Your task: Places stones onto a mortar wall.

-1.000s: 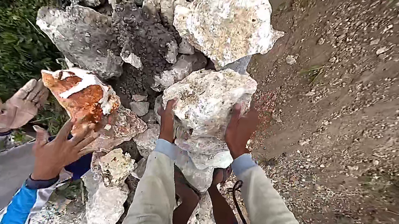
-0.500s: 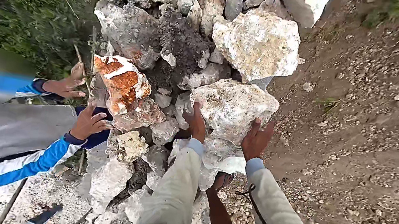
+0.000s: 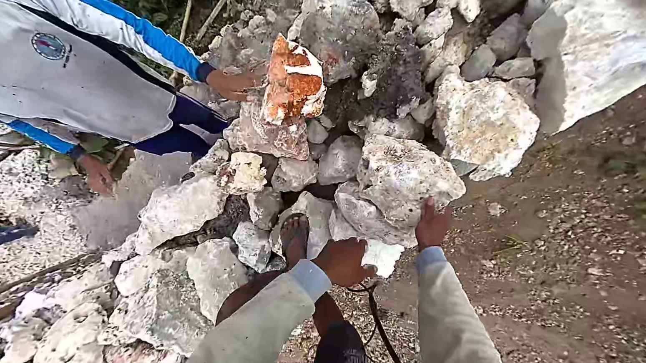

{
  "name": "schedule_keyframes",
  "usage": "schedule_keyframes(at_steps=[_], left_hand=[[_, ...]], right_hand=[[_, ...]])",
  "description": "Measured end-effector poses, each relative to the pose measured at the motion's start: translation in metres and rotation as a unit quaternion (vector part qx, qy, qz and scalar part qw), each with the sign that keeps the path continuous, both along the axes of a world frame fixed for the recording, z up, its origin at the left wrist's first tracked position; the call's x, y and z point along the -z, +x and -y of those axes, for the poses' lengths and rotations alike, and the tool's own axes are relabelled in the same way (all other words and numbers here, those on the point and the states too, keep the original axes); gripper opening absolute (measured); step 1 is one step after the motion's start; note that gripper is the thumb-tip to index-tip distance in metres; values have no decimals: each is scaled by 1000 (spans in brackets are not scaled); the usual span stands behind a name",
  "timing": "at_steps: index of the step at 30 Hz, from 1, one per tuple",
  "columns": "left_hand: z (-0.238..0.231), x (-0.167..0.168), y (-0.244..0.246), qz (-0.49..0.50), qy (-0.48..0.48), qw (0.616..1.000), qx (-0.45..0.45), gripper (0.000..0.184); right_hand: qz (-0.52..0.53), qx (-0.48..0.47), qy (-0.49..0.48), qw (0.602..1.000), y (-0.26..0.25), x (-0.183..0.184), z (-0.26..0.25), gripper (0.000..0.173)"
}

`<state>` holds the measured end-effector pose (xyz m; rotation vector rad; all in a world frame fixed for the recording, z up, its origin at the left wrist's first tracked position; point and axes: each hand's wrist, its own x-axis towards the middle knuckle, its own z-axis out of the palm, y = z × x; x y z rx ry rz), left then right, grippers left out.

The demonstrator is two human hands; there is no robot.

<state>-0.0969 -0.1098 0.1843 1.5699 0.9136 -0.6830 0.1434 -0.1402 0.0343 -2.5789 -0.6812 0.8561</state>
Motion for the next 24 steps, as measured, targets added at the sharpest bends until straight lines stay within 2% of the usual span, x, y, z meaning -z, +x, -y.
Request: schedule_keyframes(at_steps=[3, 7, 10, 13, 16, 18, 20, 22, 24], left_hand=[[10, -16, -4, 19, -26, 997, 68, 62], [11, -12, -1, -52, -25, 988, 146, 61], [8, -13, 1, -63, -18, 989, 136, 55], [12, -12, -10, -49, -13, 993, 108, 52], [16, -13, -15, -48, -8, 994, 97, 50], [14, -21, -25, -59, -6, 995, 86, 52], [12, -37, -43, -68, 24, 995, 64, 53], [17, -58, -73, -54, 101, 993, 7, 48], [35, -90, -116, -37, 221, 969, -101, 43]], right_hand=[[-17, -13, 34, 999, 3, -2, 2, 75], [0, -4, 62, 998, -1, -11, 7, 78], [20, -14, 90, 996, -5, -18, 29, 74], [2, -54, 80, 995, -25, -24, 76, 71], [-46, -75, 6, 996, -36, -37, 137, 71], [-96, -94, -100, 986, -39, -50, 177, 72], [-149, -129, -213, 957, -37, -63, 216, 65], [-193, -150, -283, 927, -34, -76, 258, 60], [-216, -153, -322, 909, -31, -90, 296, 61]])
